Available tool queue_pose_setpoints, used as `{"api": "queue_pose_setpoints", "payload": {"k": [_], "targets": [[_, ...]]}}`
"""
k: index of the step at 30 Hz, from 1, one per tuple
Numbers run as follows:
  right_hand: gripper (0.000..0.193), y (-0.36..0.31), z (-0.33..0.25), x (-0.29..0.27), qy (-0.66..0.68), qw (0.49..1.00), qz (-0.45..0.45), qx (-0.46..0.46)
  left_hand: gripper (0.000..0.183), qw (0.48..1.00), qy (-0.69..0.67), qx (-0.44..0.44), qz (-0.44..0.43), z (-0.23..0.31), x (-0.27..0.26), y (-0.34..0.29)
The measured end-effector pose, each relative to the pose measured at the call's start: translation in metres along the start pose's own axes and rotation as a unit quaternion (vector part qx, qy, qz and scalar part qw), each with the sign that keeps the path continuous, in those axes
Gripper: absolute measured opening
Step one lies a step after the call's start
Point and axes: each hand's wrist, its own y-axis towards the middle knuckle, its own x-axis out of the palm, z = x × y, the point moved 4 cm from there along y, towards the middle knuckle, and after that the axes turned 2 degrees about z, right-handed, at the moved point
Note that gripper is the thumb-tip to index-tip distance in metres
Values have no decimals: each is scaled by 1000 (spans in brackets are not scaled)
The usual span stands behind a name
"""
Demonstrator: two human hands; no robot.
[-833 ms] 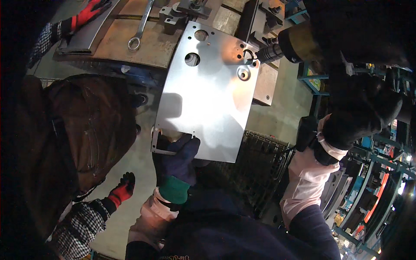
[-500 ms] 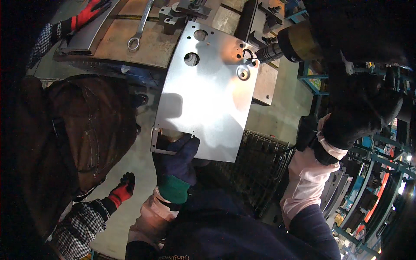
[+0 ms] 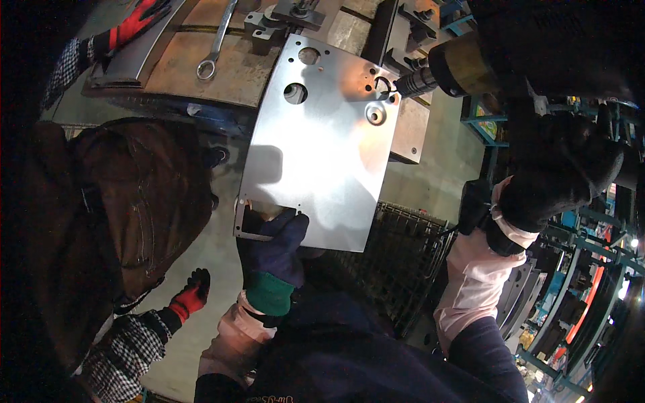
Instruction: Position and secure a metal plate under an industrial press for marking or joining.
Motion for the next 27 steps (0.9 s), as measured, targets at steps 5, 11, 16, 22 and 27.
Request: {"api": "queue_pose_setpoints", "payload": {"k": [5,11,16,22,27], "targets": [[40,3,1,-4,-17,999,11,-40,32,1000,-9,-16,7,-2,-1,1],[42,-3,-6,7,-40,998,0,-45,31,1000,21,17,-6,-10,-11,4],[45,2,-5,4,-14,995,-85,-56,30,1000,-8,10,-21,-9,-9,6],[46,14,-12,-2,-57,983,-86,-151,29,999,33,21,-5,-3,-2,2],[48,25,-18,-8,-160,951,-83,-250,31,994,62,94,-6,-2,-2,-2]]}}
